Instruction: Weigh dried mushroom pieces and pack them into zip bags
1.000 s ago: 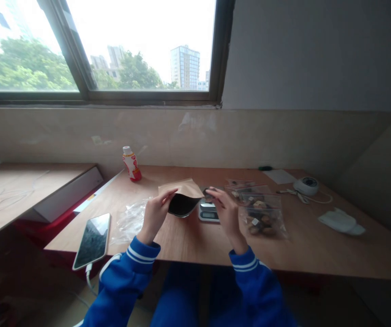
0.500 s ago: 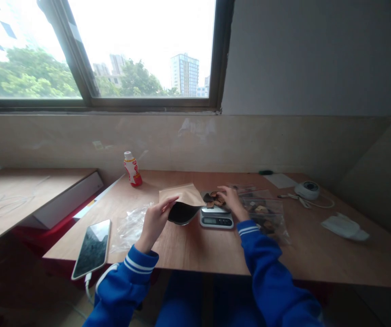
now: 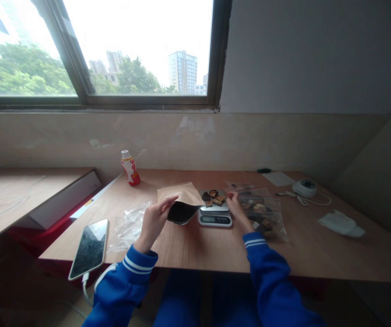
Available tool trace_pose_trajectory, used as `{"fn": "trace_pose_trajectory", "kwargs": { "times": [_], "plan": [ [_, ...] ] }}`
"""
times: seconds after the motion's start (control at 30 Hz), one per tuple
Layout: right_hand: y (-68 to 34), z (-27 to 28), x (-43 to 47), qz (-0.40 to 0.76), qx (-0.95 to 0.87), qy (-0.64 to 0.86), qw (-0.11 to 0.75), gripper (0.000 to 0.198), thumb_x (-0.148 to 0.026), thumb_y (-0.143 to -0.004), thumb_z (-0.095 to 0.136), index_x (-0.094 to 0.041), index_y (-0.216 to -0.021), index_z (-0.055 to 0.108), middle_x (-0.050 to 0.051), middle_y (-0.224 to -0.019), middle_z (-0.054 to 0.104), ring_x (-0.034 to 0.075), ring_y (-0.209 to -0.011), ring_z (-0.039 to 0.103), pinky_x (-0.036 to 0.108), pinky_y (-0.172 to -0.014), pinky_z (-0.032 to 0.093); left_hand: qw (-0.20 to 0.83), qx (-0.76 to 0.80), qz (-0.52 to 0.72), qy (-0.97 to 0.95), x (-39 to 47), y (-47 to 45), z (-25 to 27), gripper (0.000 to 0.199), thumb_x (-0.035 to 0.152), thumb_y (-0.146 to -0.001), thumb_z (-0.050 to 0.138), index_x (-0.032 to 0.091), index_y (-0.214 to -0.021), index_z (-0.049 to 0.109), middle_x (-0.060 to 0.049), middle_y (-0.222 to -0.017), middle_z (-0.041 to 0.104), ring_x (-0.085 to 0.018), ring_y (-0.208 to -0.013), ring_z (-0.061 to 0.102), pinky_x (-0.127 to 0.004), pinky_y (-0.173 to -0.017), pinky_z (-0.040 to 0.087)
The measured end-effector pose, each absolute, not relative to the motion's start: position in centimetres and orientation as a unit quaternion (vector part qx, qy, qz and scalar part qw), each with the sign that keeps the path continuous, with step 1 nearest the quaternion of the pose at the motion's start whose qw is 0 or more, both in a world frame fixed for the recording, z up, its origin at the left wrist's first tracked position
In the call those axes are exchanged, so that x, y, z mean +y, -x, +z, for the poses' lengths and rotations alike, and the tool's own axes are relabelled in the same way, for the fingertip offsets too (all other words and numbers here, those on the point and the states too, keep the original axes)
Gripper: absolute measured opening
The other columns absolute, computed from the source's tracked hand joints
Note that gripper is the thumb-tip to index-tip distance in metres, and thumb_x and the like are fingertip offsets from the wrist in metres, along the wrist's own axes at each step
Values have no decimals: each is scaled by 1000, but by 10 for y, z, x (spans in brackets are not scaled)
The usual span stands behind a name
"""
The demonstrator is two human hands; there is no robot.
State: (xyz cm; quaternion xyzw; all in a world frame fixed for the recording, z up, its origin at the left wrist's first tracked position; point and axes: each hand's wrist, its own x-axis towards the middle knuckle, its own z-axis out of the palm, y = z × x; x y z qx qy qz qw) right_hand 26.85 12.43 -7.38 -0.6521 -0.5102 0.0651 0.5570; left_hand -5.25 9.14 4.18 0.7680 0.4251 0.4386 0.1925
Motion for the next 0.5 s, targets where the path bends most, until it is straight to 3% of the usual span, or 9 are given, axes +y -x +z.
{"fn": "trace_pose_trajectory", "kwargs": {
  "times": [0.3,0.4,0.5],
  "plan": [
    [-245,-54,108,62,-500,631,590,26,-33,-74,53,-22,-97,45,9,-98,58,24,-94,58,41,-83,50,182,428,443,-766,90,51,42,28,25,-88,52,25,-109,70,0,-97,76,-18,-81,72,-23,-69,53],
    [-231,-34,86,20,-489,624,609,21,-29,-79,48,-20,-98,49,12,-104,57,26,-101,53,45,-92,45,183,426,443,-768,90,50,39,28,26,-88,52,26,-109,70,0,-100,75,-18,-83,72,-23,-70,54],
    [-202,-10,57,-18,-545,562,622,15,-19,-84,41,-21,-90,55,8,-94,58,23,-92,56,39,-85,48,180,428,439,-769,89,47,38,28,26,-88,51,26,-110,69,0,-99,76,-17,-82,72,-23,-70,53]
  ]
}}
